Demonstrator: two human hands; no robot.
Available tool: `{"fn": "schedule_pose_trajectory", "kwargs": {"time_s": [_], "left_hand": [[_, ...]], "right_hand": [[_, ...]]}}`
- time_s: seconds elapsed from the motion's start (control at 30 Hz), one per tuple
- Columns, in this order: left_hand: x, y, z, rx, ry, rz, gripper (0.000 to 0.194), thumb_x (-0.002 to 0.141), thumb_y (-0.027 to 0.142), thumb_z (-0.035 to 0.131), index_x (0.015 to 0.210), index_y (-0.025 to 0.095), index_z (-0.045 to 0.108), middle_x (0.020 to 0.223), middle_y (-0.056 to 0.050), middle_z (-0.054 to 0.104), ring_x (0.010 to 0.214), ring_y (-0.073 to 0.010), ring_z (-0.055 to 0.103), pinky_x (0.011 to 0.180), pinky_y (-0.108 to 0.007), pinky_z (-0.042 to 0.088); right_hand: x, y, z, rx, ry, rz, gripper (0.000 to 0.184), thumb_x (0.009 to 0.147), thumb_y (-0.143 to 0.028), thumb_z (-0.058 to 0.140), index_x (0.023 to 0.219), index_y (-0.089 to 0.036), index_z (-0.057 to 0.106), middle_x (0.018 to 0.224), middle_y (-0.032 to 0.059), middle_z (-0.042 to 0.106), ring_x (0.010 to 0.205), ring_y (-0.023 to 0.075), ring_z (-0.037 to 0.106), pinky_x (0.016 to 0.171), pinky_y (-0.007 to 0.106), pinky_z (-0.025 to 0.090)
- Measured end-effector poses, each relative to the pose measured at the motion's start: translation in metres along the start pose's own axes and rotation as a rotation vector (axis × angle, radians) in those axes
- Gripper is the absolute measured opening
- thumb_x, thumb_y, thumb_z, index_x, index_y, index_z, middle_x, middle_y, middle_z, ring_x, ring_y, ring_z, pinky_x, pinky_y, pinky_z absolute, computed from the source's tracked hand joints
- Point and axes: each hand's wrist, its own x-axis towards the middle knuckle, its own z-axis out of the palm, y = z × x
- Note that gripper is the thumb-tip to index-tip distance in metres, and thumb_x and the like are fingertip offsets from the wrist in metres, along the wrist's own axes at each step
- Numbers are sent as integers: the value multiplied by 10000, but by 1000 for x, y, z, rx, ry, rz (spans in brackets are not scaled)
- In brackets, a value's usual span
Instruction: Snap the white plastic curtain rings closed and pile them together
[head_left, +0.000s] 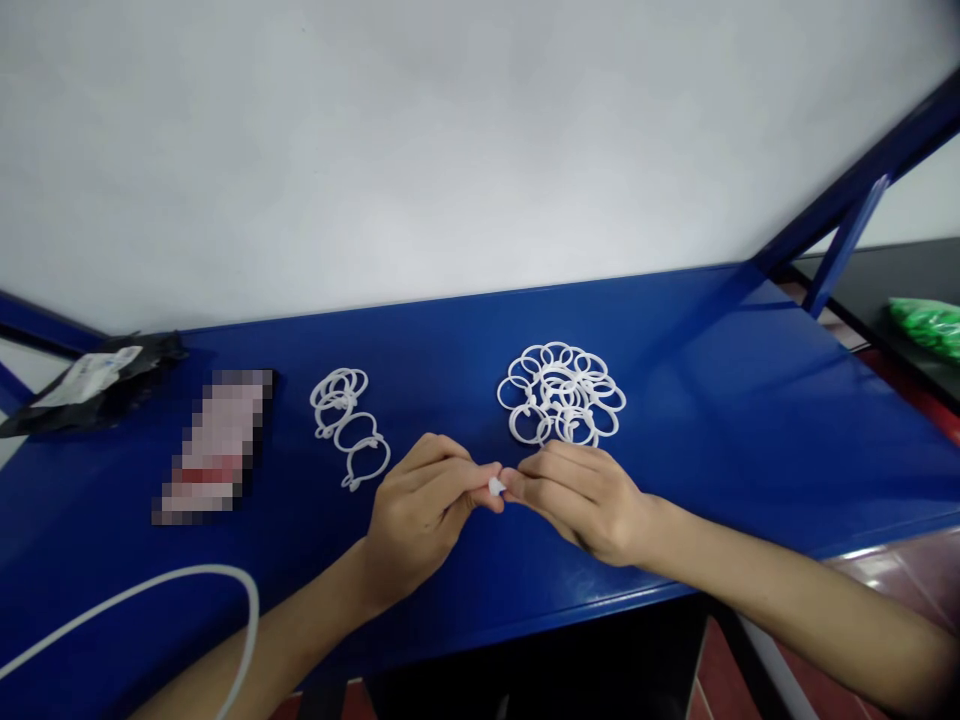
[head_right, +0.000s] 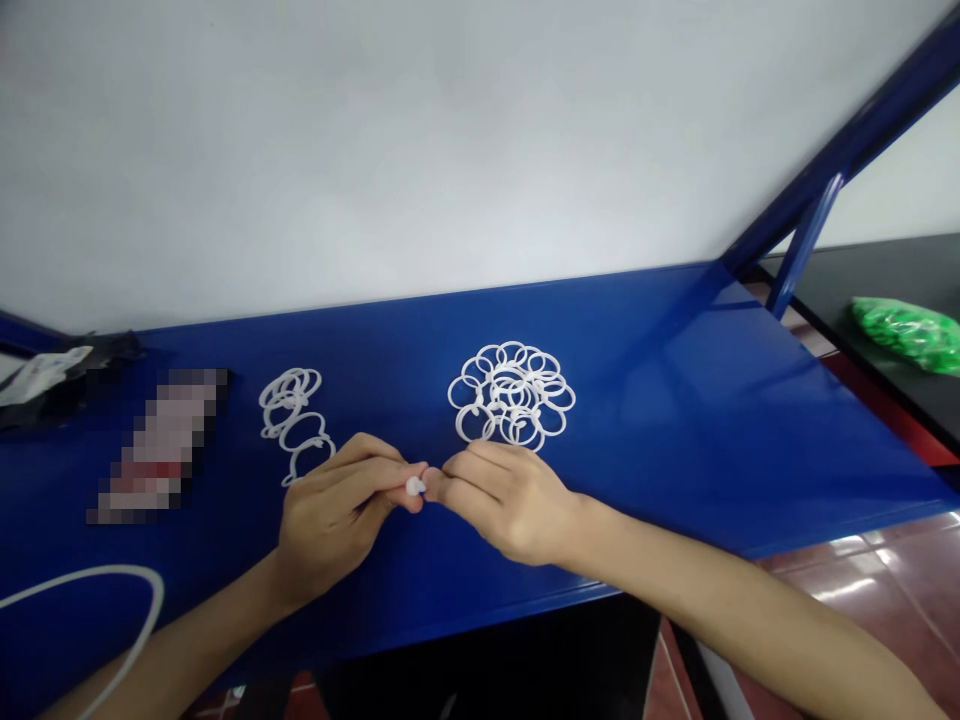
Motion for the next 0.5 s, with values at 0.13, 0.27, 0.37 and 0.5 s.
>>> {"fn": "schedule_pose_trajectory", "kwargs": {"time_s": [0.13,0.27,0.37,0.5], "left_hand": [[1,-1,1,36,-4,72,119,886,60,666,933,169,666,725,36,725,714,-124,617,676,-266,521],[8,-16,-11,219,-115,123,171,950,303,634,1064,182,671,886,-16,754,806,-166,636,753,-325,514],[16,-40,-30,498,-103,-40,253,990,310,552,1186,180,645,1065,-70,740,962,-221,644,893,-392,507],[22,-73,-58,962,-255,-387,389,955,268,487,1287,105,608,1250,-187,637,1117,-376,572,903,-517,472]], "right_hand": [[1,4,-1,-41,-26,-63,303,1030,-104,361,1063,-77,661,792,83,687,676,160,563,576,293,496],[3,26,-12,15,28,39,207,1010,-135,482,1096,-158,669,908,65,710,793,153,633,671,286,542],[-1,57,-28,-66,138,235,131,966,-183,602,1044,-202,706,988,69,719,909,181,671,769,330,564],[-10,90,-50,-20,13,407,122,954,-262,633,981,-218,744,935,62,707,807,171,664,694,328,548]]}}
